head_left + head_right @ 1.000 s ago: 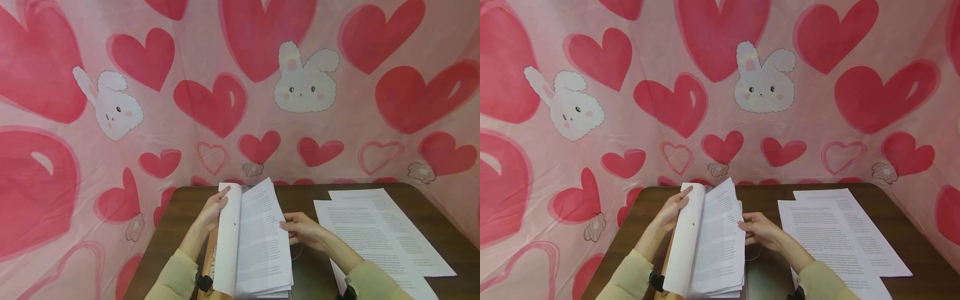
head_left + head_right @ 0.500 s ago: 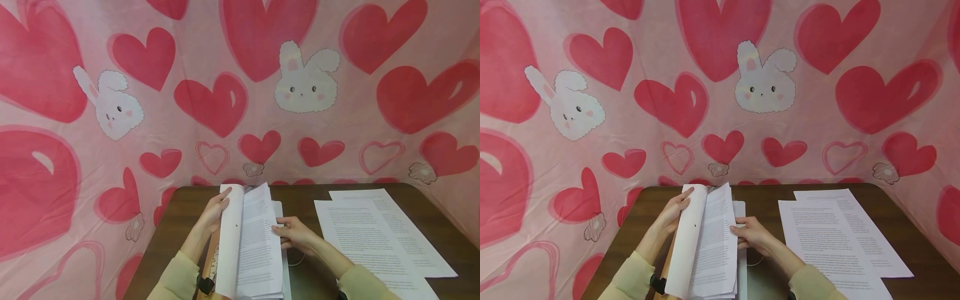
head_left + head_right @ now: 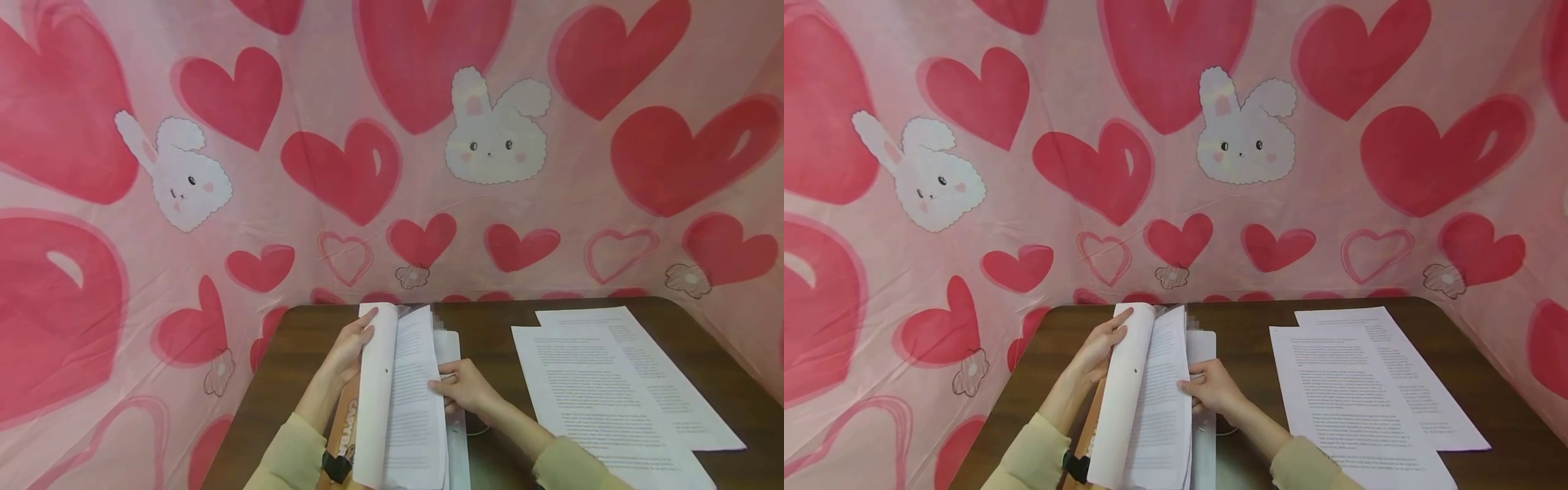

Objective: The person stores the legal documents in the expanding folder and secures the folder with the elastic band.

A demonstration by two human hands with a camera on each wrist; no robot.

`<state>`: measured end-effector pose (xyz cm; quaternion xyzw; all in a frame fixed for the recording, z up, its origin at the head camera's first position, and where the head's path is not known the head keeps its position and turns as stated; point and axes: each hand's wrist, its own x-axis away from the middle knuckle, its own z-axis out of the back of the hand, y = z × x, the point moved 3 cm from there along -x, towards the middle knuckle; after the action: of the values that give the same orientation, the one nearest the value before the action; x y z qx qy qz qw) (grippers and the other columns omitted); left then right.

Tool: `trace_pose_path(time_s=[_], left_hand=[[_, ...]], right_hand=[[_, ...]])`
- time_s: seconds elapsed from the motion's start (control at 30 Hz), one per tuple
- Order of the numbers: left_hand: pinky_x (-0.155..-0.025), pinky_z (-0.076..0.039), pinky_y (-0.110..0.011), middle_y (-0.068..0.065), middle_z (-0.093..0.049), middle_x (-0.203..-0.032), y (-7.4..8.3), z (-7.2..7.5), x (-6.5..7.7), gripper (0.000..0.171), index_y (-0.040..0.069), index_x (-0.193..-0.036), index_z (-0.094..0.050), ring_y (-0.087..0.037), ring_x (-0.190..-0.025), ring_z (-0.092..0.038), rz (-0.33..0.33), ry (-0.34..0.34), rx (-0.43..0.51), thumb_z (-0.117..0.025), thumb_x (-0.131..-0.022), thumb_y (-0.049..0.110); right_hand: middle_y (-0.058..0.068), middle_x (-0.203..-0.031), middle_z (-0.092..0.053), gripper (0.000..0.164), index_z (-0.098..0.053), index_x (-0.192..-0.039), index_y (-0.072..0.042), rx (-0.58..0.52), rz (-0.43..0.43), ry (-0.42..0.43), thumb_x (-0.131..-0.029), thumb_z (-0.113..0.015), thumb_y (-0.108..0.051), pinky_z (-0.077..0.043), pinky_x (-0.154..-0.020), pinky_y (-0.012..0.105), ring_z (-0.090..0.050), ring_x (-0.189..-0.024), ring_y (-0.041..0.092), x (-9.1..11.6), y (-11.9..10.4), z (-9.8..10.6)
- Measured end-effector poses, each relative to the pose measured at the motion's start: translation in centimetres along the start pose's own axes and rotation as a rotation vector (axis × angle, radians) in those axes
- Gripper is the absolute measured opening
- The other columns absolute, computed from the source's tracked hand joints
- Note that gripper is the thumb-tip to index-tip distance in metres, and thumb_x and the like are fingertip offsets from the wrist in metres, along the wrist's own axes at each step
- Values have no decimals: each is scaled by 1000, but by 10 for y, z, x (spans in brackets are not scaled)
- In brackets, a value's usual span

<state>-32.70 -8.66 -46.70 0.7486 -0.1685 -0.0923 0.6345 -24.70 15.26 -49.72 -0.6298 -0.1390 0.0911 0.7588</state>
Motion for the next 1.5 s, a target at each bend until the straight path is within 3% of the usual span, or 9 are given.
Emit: trace_pose_path(time_s=[0.2, 0.33, 0.47, 0.7, 1.07, 1.3, 1.4, 1.5], left_hand=[[-90, -63, -20, -34, -41, -167, 4, 4, 1, 61, 1, -175, -17, -5, -110, -69, -30, -21, -7, -36, -118, 11], [-88, -64, -21, -32, -48, -162, 4, 6, 1, 61, 4, -175, -20, -5, -105, -71, -16, -15, -16, -38, -118, 12], [-88, -63, -19, -34, -43, -166, 4, 8, 1, 60, 6, -176, -20, -3, -103, -71, 8, -12, -15, -36, -118, 12], [-88, -61, -17, -33, -38, -170, 5, 12, 3, 59, 7, -176, -21, -1, -100, -70, 5, 0, -15, -36, -118, 11], [-89, -61, -17, -33, -34, -172, 7, 14, 2, 59, 6, -176, -21, -2, -104, -68, 0, 3, -10, -34, -119, 10], [-90, -61, -17, -33, -33, -173, 7, 14, 2, 60, 7, -176, -19, -1, -105, -68, 4, -11, -5, -34, -119, 11], [-91, -60, -17, -32, -32, -174, 6, 15, 1, 59, 7, -176, -19, -2, -105, -68, 5, -8, -1, -34, -119, 10], [-91, -60, -17, -33, -33, -173, 5, 15, 1, 59, 7, -176, -20, -1, -104, -68, 5, -2, -1, -34, -119, 10]], right_hand=[[28, -94, -82, 30, -70, -119, 21, 74, 16, 98, -100, -77, -1, -66, -58, 33, -78, -66, 17, 3, 1, 5], [27, -91, -81, 30, -69, -118, 22, -7, 35, 91, -103, -74, -4, -69, -63, 40, -79, -66, 19, 9, 0, 16], [24, -92, -81, 34, -66, -121, 24, -82, 47, 73, -107, -69, -6, -70, -69, 41, -81, -72, 21, 14, 1, 32], [24, -100, -82, 36, -63, -125, 27, -88, 46, 66, -108, -67, -5, -70, -75, 38, -81, -79, 16, 20, 5, 51], [26, -114, -81, 35, -70, -125, 16, 125, 60, 183, -103, -75, -11, -67, -80, 31, -79, -94, 20, 28, 7, 65], [18, -116, -82, 27, -77, -120, 7, 308, 44, 318, -100, -78, -11, -58, -78, 22, -73, -97, 11, 40, 10, 84], [16, -117, -82, 27, -78, -120, 4, 393, 30, 364, -101, -79, -14, -57, -83, 26, -73, -104, 17, 46, 12, 95], [18, -120, -81, 29, -76, -123, 4, 455, 9, 392, -102, -77, -16, -60, -91, 38, -73, -113, 30, 53, 16, 107]])
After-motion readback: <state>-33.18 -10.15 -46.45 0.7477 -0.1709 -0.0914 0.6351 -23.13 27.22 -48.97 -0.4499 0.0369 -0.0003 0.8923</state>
